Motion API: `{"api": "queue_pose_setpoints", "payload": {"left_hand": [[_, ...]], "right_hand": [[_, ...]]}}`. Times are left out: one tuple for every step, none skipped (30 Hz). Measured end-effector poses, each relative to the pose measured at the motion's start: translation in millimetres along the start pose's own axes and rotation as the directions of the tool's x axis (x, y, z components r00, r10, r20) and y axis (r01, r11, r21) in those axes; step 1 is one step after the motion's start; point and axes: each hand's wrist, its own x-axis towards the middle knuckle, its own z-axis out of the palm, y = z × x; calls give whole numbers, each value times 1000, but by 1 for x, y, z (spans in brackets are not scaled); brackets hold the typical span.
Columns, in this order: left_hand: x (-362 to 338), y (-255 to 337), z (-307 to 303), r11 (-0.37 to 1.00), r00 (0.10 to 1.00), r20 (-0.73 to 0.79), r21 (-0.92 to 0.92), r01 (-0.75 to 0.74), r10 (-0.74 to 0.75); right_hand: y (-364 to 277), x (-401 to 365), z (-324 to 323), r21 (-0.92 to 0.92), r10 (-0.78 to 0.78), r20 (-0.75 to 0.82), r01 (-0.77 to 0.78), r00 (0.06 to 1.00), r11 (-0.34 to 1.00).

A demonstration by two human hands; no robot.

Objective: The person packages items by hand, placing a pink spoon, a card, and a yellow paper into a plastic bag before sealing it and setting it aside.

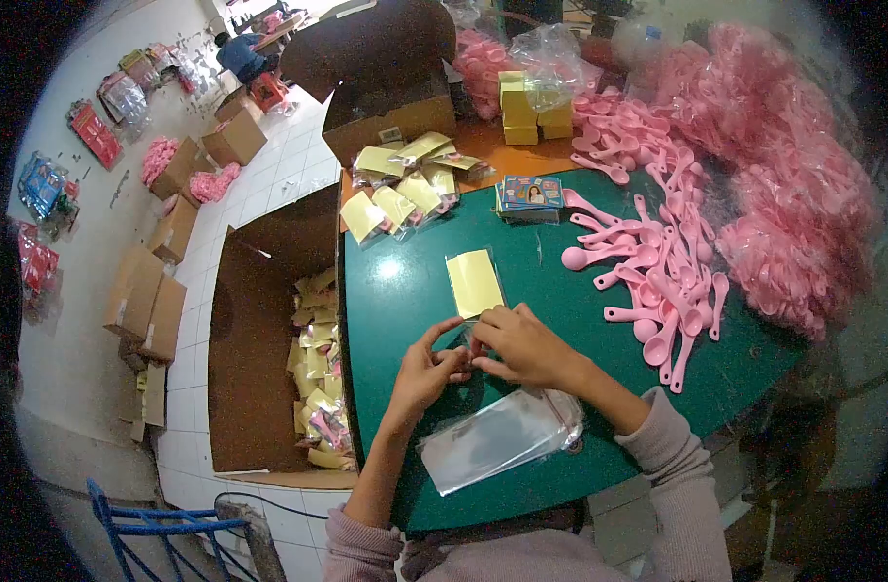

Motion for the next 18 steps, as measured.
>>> {"api": "queue_pose_setpoints", "payload": {"left_hand": [[2,-4,-1,995,1000,20,-99,14,-12],[2,-6,-2,980,999,41,-196,29,-21],[1,-6,-3,980,999,40,-196,27,-19],[0,-4,-4,966,999,40,-255,42,-33],[-1,-2,-4,948,998,41,-314,58,-48],[-3,1,-3,948,998,40,-313,58,-47],[-5,4,-2,940,997,29,-332,77,-71],[-5,7,-1,931,995,18,-352,95,-95],[-4,8,-1,931,995,18,-351,95,-95],[-3,8,0,940,997,-16,-335,62,-71],[-2,10,0,948,998,-48,-317,28,-46],[1,10,-1,948,998,-48,-317,28,-46],[5,11,-2,954,998,-57,-299,16,-34],[9,12,-2,960,998,-66,-281,1,-21],[13,16,-2,960,998,-67,-282,-2,-18],[17,19,-2,970,997,-80,-244,0,-21],[19,20,-2,978,995,-93,-208,4,-24],[23,18,-2,991,996,-95,-130,-12,0]], "right_hand": [[-1,0,1,-33,-34,-3,34,999,999],[-2,0,3,-34,-35,-4,35,999,999],[-4,1,5,-115,-63,-42,58,997,992],[-6,2,6,-196,-95,-77,78,993,978],[-7,3,8,-197,-96,-77,80,992,977],[-9,4,9,-348,-155,-88,115,984,930],[-10,5,9,-491,-213,-89,144,973,859],[-11,7,10,-492,-214,-89,144,973,859],[-11,8,10,-532,-273,-126,167,954,830],[-11,9,11,-572,-332,-160,187,930,799],[-10,11,11,-572,-332,-160,187,930,799],[-8,13,11,-579,-322,-142,185,936,794],[-6,14,11,-586,-311,-125,183,942,790],[-3,16,10,-587,-311,-124,184,942,789],[0,18,10,-569,-300,-133,175,945,804],[3,20,10,-550,-287,-143,165,947,819],[6,20,9,-550,-289,-141,167,947,818],[9,20,7,-461,-236,-123,155,964,874]]}}
